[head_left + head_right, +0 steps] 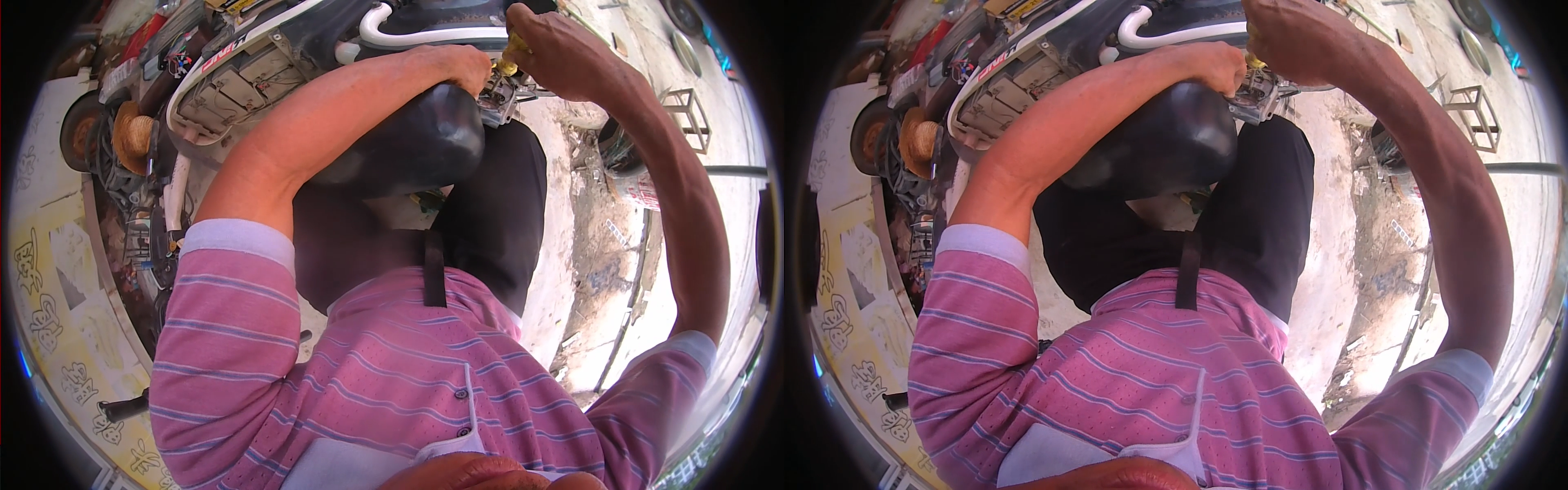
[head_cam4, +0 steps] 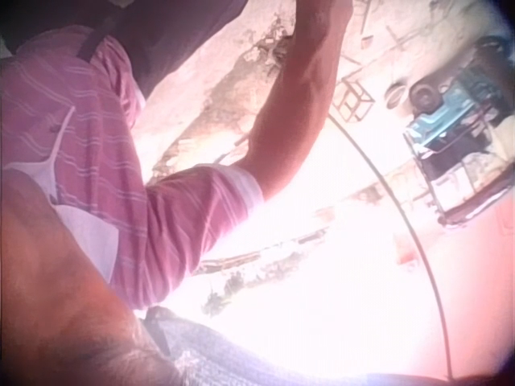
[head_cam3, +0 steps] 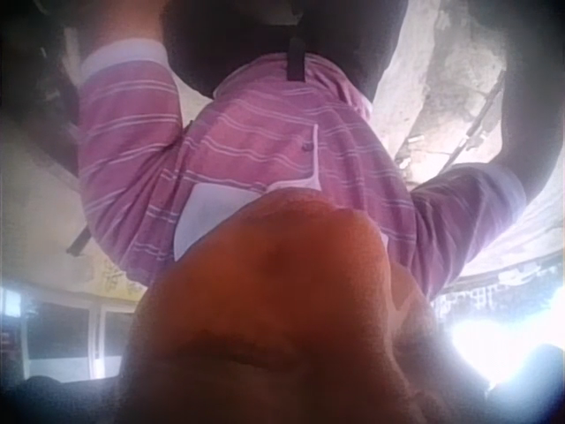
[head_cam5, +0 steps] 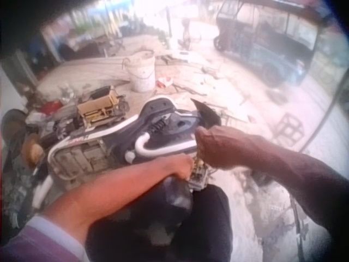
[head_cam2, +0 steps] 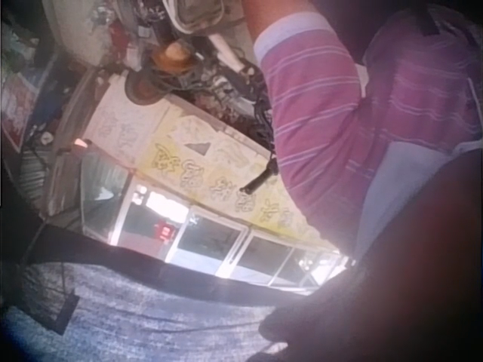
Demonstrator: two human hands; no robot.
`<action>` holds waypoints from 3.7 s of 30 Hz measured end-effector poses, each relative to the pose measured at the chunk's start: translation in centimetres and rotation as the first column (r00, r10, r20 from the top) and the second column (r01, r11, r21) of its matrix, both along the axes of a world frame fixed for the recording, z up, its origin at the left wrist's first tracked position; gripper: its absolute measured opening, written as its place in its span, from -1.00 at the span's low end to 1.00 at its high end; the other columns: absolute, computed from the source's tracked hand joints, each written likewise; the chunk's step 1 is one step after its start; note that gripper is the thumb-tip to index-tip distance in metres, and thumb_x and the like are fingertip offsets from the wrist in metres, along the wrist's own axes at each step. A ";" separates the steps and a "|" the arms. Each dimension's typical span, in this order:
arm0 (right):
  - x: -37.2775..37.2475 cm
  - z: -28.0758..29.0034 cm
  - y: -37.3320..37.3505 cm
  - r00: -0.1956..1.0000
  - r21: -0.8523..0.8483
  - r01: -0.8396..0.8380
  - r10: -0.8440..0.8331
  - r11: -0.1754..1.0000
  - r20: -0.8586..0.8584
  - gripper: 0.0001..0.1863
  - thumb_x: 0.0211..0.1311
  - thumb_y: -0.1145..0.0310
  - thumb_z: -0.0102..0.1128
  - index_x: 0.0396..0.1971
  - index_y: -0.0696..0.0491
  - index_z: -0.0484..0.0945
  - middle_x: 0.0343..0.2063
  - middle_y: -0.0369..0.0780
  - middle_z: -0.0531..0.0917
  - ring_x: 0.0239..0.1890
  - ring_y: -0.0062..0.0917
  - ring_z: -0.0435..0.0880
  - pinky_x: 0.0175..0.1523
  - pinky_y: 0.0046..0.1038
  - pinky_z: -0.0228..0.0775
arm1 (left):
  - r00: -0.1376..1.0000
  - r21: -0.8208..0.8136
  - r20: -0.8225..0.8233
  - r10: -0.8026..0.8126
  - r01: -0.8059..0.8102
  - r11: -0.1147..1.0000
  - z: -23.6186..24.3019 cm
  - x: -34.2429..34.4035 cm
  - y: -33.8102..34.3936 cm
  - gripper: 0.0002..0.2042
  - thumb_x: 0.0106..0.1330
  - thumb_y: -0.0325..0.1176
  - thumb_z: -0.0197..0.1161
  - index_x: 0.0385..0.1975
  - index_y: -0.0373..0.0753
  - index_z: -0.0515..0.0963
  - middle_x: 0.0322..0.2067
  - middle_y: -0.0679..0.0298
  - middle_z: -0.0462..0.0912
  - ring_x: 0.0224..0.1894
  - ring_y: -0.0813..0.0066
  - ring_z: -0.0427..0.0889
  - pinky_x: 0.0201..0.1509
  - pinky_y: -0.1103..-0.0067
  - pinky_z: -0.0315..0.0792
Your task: The person works on the internal components of an electric scooter using a screwdriver and their hands. They are seen manipulating wires and various parts near the seat area and rear wheel.
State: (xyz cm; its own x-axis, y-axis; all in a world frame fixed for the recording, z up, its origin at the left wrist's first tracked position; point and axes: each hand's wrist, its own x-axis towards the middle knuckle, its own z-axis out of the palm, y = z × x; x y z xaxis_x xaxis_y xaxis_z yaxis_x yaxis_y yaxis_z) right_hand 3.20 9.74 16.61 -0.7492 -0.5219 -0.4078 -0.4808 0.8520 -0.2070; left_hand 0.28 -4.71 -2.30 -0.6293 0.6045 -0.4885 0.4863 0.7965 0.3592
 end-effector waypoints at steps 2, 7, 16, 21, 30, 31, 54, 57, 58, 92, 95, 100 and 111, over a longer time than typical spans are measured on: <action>-0.4 -2.3 1.0 0.999 0.043 0.005 -0.004 0.999 -0.045 -0.74 0.42 0.29 0.02 -0.19 0.23 0.39 -0.54 0.06 0.62 -0.48 -0.05 0.66 -0.35 -0.07 0.48 | 1.000 0.018 0.012 0.019 -0.019 1.000 0.2 0.1 0.0 -0.74 0.03 -0.36 0.41 -0.23 -0.17 0.77 -0.25 0.10 0.79 -0.12 0.12 0.74 -0.03 0.29 0.57; -0.5 -5.2 2.0 0.909 -0.073 -0.157 0.116 0.985 -0.400 -0.61 0.40 0.09 0.30 -0.26 0.14 0.46 -0.50 -0.03 0.67 -0.43 -0.11 0.69 -0.31 -0.14 0.46 | 0.998 0.007 -0.034 -0.049 0.049 0.999 0.1 -0.1 -0.1 -0.75 0.05 -0.34 0.40 -0.23 -0.17 0.77 -0.27 0.09 0.78 -0.13 0.11 0.75 -0.04 0.28 0.58; -0.5 -5.4 2.6 0.870 -0.112 -0.235 0.158 0.965 -0.467 -0.68 0.37 0.14 0.33 -0.26 0.08 0.46 -0.42 -0.04 0.66 -0.35 -0.08 0.68 -0.27 -0.17 0.46 | 0.999 -0.001 -0.034 -0.022 0.022 1.000 0.3 -0.1 0.0 -0.75 0.05 -0.35 0.38 -0.23 -0.18 0.77 -0.29 0.08 0.78 -0.17 0.10 0.75 -0.08 0.28 0.58; -1.7 -2.5 2.0 0.922 -0.165 -0.292 0.232 0.942 -0.309 -0.69 0.35 0.20 0.25 -0.22 0.15 0.42 -0.47 0.01 0.63 -0.39 -0.05 0.66 -0.29 -0.12 0.47 | 0.999 -0.013 -0.045 -0.016 0.016 1.000 -0.6 -0.3 -0.2 -0.74 0.06 -0.36 0.36 -0.23 -0.21 0.76 -0.27 0.07 0.78 -0.18 0.07 0.75 -0.08 0.27 0.58; -1.2 -0.8 -0.4 0.996 -0.006 0.068 -0.068 0.998 -0.062 -0.65 0.37 0.18 0.17 -0.34 0.23 0.56 -0.50 0.05 0.68 -0.40 -0.09 0.72 -0.29 -0.11 0.55 | 0.987 -0.082 -0.121 -0.110 0.101 0.992 -1.5 -0.7 0.3 -0.73 0.12 -0.33 0.30 -0.21 -0.25 0.75 -0.24 0.02 0.77 -0.13 -0.01 0.74 -0.03 0.22 0.58; -1.2 -1.3 -0.5 0.987 0.011 0.105 -0.103 0.994 -0.127 -0.63 0.36 0.15 0.19 -0.37 0.22 0.59 -0.49 0.06 0.69 -0.38 -0.09 0.73 -0.27 -0.12 0.56 | 0.987 -0.066 -0.125 -0.097 0.090 0.994 -1.6 -0.8 0.3 -0.73 0.12 -0.32 0.29 -0.21 -0.25 0.75 -0.24 0.01 0.77 -0.13 -0.02 0.74 -0.02 0.22 0.58; -1.0 -8.5 2.8 0.944 -0.521 -0.136 -0.049 0.842 -0.325 -0.62 0.26 0.13 0.39 -0.10 0.09 0.57 -0.34 -0.01 0.73 -0.22 -0.01 0.72 -0.15 -0.15 0.56 | 0.820 0.632 0.465 0.335 -0.572 0.524 6.2 1.1 -4.2 -0.69 0.31 -0.30 0.27 0.01 -0.23 0.58 -0.40 0.14 0.74 -0.39 0.30 0.75 -0.32 0.41 0.58; -0.9 -10.4 3.5 0.946 -0.609 -0.044 -0.163 0.792 -0.281 -0.56 0.20 0.11 0.44 -0.11 0.14 0.60 -0.29 0.05 0.73 -0.19 0.03 0.72 -0.12 -0.13 0.57 | 0.868 0.828 0.374 0.326 -0.471 0.304 8.2 3.4 -3.7 -0.64 0.32 -0.30 0.30 0.09 -0.23 0.55 -0.19 0.09 0.75 -0.35 0.27 0.76 -0.32 0.38 0.62; -0.7 -11.1 3.5 0.938 -0.639 -0.001 -0.221 0.770 -0.267 -0.56 0.20 0.12 0.44 -0.10 0.15 0.59 -0.28 0.05 0.73 -0.19 0.03 0.72 -0.12 -0.12 0.56 | 0.867 0.823 0.379 0.323 -0.476 0.312 8.9 4.2 -3.3 -0.64 0.32 -0.30 0.30 0.09 -0.23 0.55 -0.19 0.09 0.75 -0.35 0.27 0.76 -0.32 0.38 0.62; 7.3 -29.9 3.7 0.467 -0.556 0.827 -0.447 -0.085 0.763 -0.46 0.20 0.17 0.45 0.03 0.20 0.49 -0.23 -0.19 0.69 -0.29 -0.58 0.68 -0.22 -0.50 0.53 | 0.820 0.514 -0.479 0.313 -0.027 0.857 9.4 8.2 -1.7 -0.68 0.26 -0.35 0.38 -0.01 -0.23 0.55 -0.21 0.14 0.60 -0.23 0.19 0.64 -0.12 0.38 0.53; 6.6 -31.7 3.2 0.481 -0.607 0.792 -0.550 -0.060 0.682 -0.30 0.07 0.13 0.48 0.06 0.33 0.46 -0.13 0.03 0.68 -0.12 -0.32 0.70 -0.01 -0.32 0.56 | 0.793 0.506 -0.505 0.340 -0.047 0.861 9.7 8.3 -0.7 -0.72 0.24 -0.41 0.39 -0.06 -0.24 0.58 -0.25 0.13 0.60 -0.31 0.19 0.62 -0.18 0.38 0.53; 6.5 -30.8 2.6 0.473 -0.639 0.769 -0.650 -0.024 0.594 -0.22 0.00 0.07 0.48 0.03 0.41 0.42 -0.12 0.15 0.66 -0.02 -0.09 0.68 0.12 -0.23 0.49 | 0.748 0.409 -0.569 0.341 -0.103 0.907 10.2 8.2 1.2 -0.75 0.23 -0.22 0.44 -0.27 -0.20 0.58 -0.42 0.15 0.65 -0.40 0.05 0.66 -0.32 0.30 0.55; 6.7 -30.2 2.5 0.489 -0.664 0.747 -0.652 -0.029 0.579 -0.18 0.00 0.01 0.56 -0.02 0.41 0.42 -0.13 0.20 0.67 -0.04 -0.02 0.70 0.11 -0.17 0.50 | 0.685 0.194 -0.589 0.428 -0.394 0.898 11.5 7.9 3.8 -0.50 0.35 0.12 0.35 -0.46 -0.27 0.52 -0.68 0.11 0.57 -0.58 0.13 0.63 -0.43 0.33 0.47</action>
